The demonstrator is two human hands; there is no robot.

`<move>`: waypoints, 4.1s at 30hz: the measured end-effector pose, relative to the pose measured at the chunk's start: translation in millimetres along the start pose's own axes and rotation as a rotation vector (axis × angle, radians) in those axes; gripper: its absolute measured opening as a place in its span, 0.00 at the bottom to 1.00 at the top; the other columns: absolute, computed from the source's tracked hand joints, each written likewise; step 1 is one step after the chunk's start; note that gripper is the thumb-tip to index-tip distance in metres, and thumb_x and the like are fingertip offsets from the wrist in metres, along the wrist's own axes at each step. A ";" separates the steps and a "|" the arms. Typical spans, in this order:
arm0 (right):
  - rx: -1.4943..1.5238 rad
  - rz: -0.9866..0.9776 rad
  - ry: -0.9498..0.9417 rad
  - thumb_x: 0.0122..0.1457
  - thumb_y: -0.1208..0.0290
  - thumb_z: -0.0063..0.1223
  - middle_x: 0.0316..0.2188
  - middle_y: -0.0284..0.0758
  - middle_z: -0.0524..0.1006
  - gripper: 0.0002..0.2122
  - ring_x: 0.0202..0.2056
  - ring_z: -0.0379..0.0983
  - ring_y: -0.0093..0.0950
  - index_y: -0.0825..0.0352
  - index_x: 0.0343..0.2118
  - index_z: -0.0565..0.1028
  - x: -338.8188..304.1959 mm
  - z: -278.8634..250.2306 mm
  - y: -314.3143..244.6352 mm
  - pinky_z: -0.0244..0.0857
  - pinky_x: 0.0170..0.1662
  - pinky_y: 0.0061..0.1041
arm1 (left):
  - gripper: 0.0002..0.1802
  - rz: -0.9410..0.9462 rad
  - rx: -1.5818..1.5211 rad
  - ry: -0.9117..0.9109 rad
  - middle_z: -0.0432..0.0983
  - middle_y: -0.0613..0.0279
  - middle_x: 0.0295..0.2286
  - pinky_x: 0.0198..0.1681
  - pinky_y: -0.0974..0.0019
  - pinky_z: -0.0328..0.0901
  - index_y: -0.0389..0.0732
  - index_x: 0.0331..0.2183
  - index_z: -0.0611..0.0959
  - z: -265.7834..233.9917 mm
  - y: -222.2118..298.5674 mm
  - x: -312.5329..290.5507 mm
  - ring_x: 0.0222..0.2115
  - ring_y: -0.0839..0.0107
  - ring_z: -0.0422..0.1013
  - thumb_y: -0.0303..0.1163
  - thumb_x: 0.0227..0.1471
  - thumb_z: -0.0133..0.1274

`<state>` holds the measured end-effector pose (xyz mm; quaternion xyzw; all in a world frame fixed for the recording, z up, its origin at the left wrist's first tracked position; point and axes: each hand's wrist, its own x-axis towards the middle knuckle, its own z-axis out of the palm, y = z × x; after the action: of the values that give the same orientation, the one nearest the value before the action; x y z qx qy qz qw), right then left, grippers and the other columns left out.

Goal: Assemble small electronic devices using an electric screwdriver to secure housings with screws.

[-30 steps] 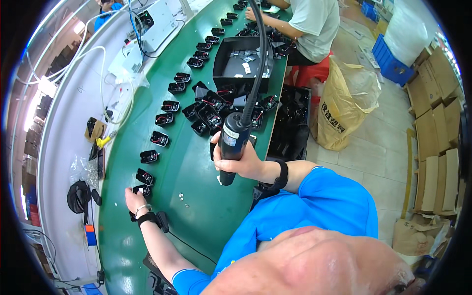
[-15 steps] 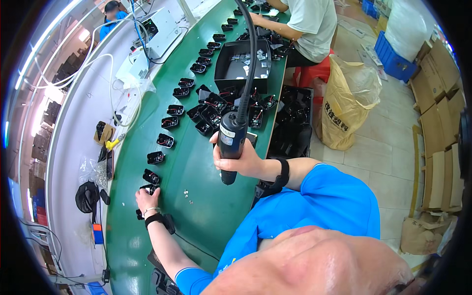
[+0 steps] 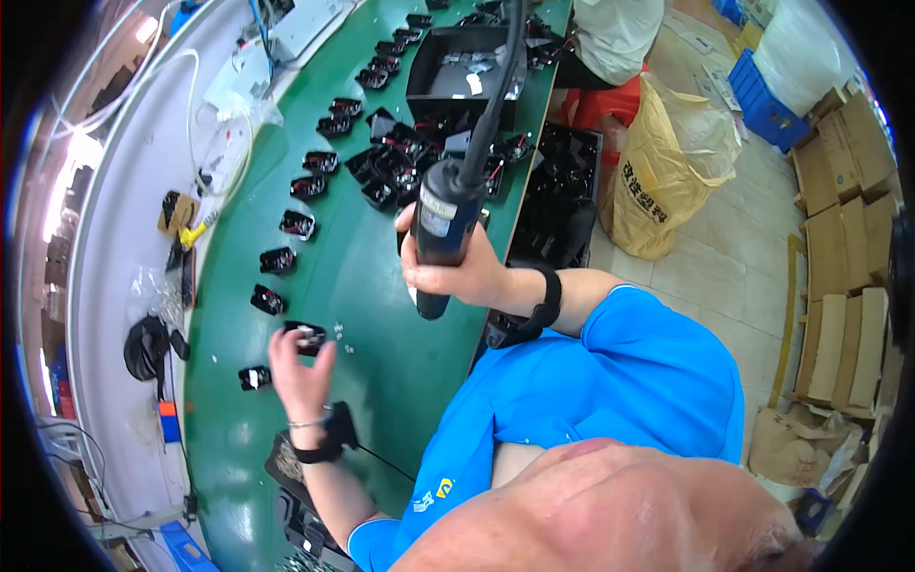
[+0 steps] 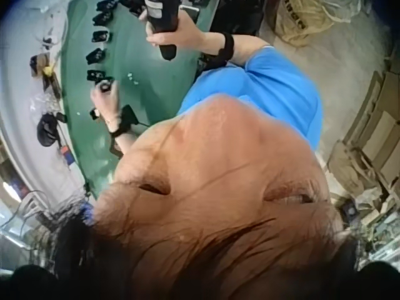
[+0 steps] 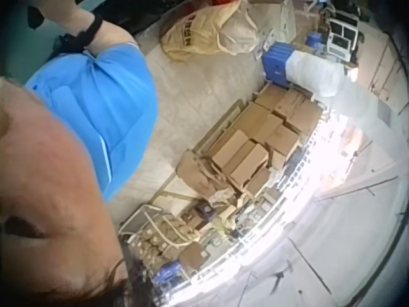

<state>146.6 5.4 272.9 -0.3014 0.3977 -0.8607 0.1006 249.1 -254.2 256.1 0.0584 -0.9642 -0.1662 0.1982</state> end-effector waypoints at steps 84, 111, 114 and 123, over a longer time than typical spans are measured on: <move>0.471 0.088 -0.126 0.37 0.62 0.51 0.22 0.28 0.67 0.11 0.27 0.62 0.21 0.61 0.23 0.66 32.4 -2.1 3.9 0.53 0.36 0.23 | 0.44 -0.025 -0.239 -0.049 0.63 0.55 0.40 0.44 0.61 0.59 0.42 0.47 0.62 45.7 51.9 -70.5 0.43 0.56 0.59 0.34 0.25 0.64; 0.305 0.020 -0.131 0.43 0.66 0.45 0.24 0.32 0.67 0.14 0.27 0.60 0.24 0.62 0.35 0.67 21.4 -7.7 8.6 0.53 0.34 0.28 | 0.44 -0.050 -0.247 0.052 0.56 0.43 0.42 0.48 0.58 0.53 0.32 0.48 0.54 62.2 65.6 -57.1 0.45 0.49 0.55 0.32 0.29 0.58; 0.299 0.009 -0.217 0.45 0.66 0.43 0.25 0.32 0.66 0.17 0.28 0.60 0.24 0.61 0.40 0.64 20.0 -5.4 17.1 0.53 0.35 0.27 | 0.44 -0.103 -0.233 0.046 0.56 0.42 0.43 0.49 0.59 0.53 0.32 0.48 0.54 62.7 62.9 -62.3 0.45 0.48 0.55 0.29 0.28 0.58; 0.264 -0.016 -0.238 0.46 0.66 0.43 0.26 0.32 0.67 0.16 0.28 0.60 0.24 0.59 0.41 0.64 17.1 -0.9 23.8 0.53 0.35 0.28 | 0.43 -0.058 -0.421 0.093 0.61 0.45 0.40 0.45 0.60 0.57 0.33 0.46 0.57 57.7 58.7 -60.9 0.41 0.52 0.60 0.29 0.26 0.60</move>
<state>130.8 -16.9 262.2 -0.3884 0.2642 -0.8645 0.1786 278.9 -171.2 204.2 0.0512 -0.8960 -0.3664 0.2456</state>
